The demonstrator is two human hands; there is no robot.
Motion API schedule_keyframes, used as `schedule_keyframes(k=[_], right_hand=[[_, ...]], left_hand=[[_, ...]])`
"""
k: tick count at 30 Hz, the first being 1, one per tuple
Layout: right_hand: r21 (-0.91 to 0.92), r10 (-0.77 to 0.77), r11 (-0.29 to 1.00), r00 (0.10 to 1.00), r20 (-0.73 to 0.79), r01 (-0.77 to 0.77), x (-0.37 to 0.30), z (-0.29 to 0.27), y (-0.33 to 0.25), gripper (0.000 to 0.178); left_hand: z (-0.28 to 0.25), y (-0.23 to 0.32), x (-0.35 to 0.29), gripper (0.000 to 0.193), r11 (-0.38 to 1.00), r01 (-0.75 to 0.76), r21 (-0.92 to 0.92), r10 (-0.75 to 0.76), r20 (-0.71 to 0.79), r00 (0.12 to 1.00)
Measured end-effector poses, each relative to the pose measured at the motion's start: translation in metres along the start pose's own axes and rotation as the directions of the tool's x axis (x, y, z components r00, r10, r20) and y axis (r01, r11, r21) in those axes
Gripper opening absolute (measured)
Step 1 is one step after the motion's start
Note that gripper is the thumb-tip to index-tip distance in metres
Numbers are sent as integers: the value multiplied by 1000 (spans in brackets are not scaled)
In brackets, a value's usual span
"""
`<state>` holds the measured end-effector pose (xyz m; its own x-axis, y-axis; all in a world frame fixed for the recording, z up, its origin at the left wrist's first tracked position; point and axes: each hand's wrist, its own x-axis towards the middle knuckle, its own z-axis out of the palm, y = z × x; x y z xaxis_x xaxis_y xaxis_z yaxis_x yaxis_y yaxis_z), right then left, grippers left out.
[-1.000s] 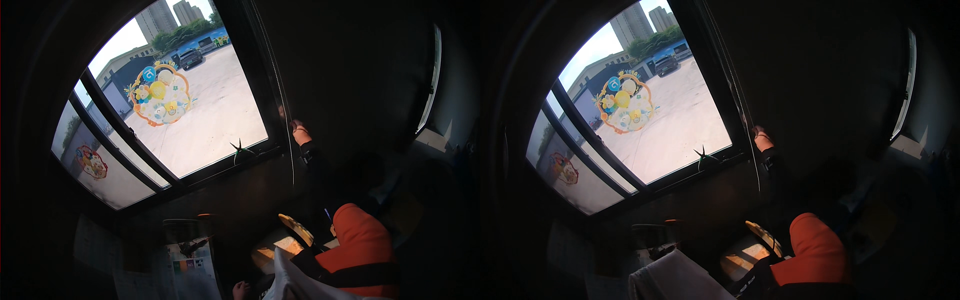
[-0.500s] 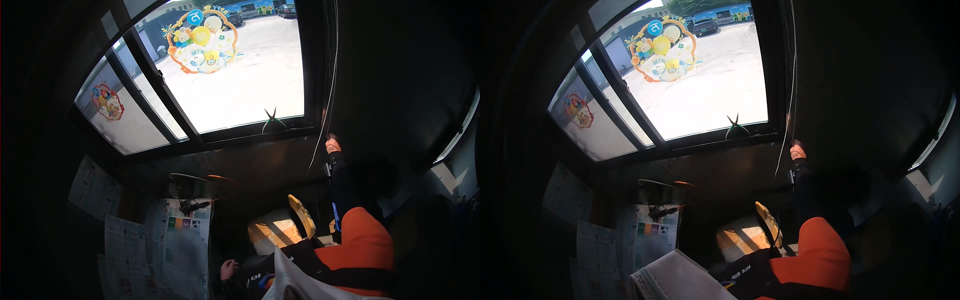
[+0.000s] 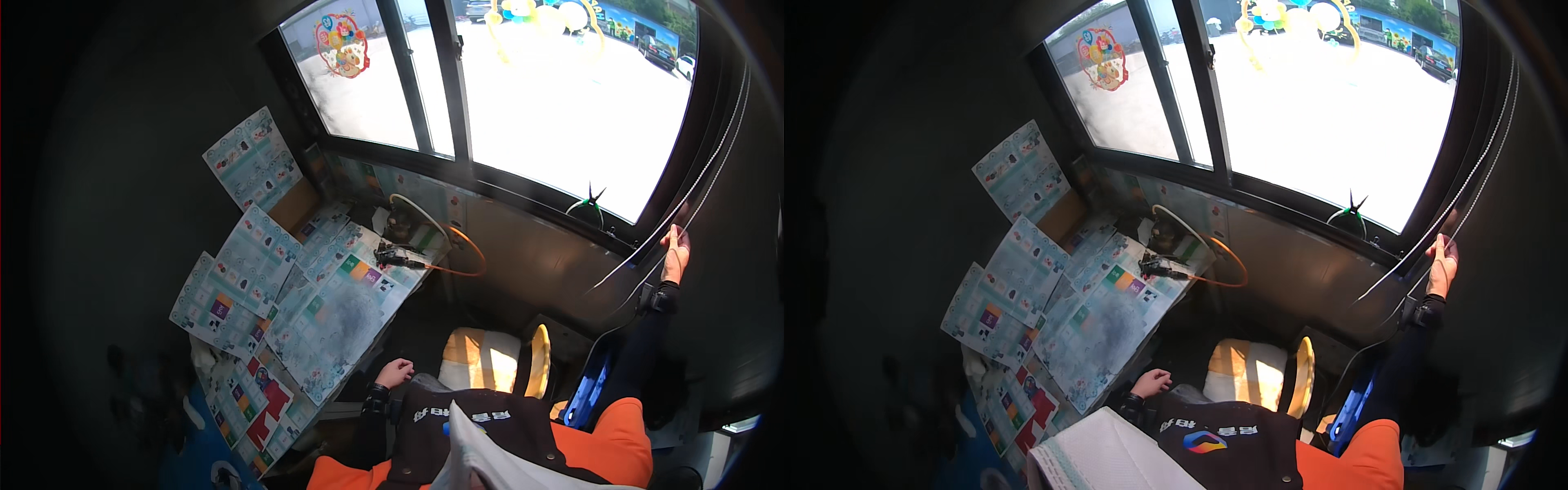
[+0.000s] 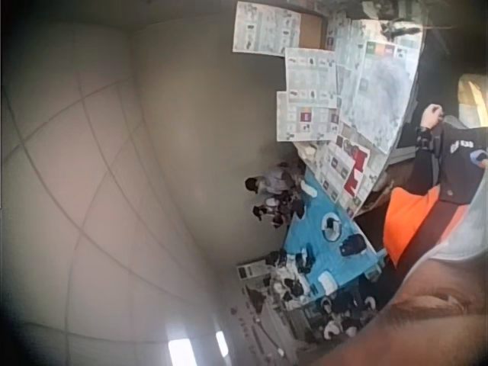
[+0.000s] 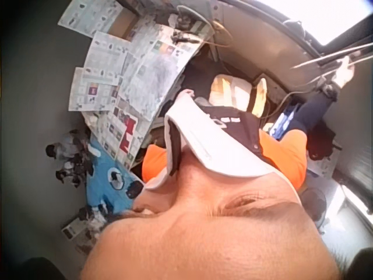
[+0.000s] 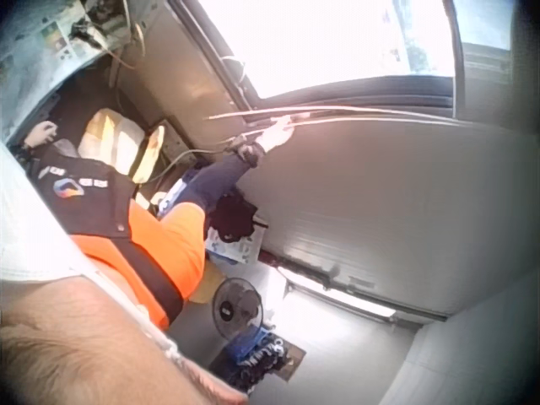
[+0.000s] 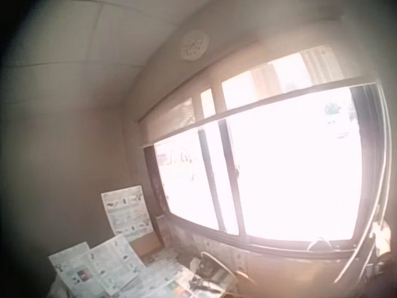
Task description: The person cleans a shoe upper using a high-pressure air nozzle, moves the shoe to a basket, and later cleans a small circular component.
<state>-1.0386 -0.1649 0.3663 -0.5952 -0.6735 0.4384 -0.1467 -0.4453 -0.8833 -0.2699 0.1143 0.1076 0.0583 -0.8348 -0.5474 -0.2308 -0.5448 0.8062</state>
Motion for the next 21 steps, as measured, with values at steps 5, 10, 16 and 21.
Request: schedule_keyframes(k=[5,10,16,21], right_hand=[[432,-149,897,984,101,92,20,18,-82,22],[287,-340,900,940,-4,327,0,39,-158,33],[23,-416,905,894,-166,426,33,14,-118,17],[-187,-379,916,918,-118,354,34,0,-62,22]], left_hand=[[5,5,-11,30,1000,10,8,-10,3,1000],[6,-1,-8,30,999,43,-24,-42,11,999],[12,6,-9,31,999,35,-6,-35,20,999],[13,2,-9,32,999,37,30,-38,17,999]])
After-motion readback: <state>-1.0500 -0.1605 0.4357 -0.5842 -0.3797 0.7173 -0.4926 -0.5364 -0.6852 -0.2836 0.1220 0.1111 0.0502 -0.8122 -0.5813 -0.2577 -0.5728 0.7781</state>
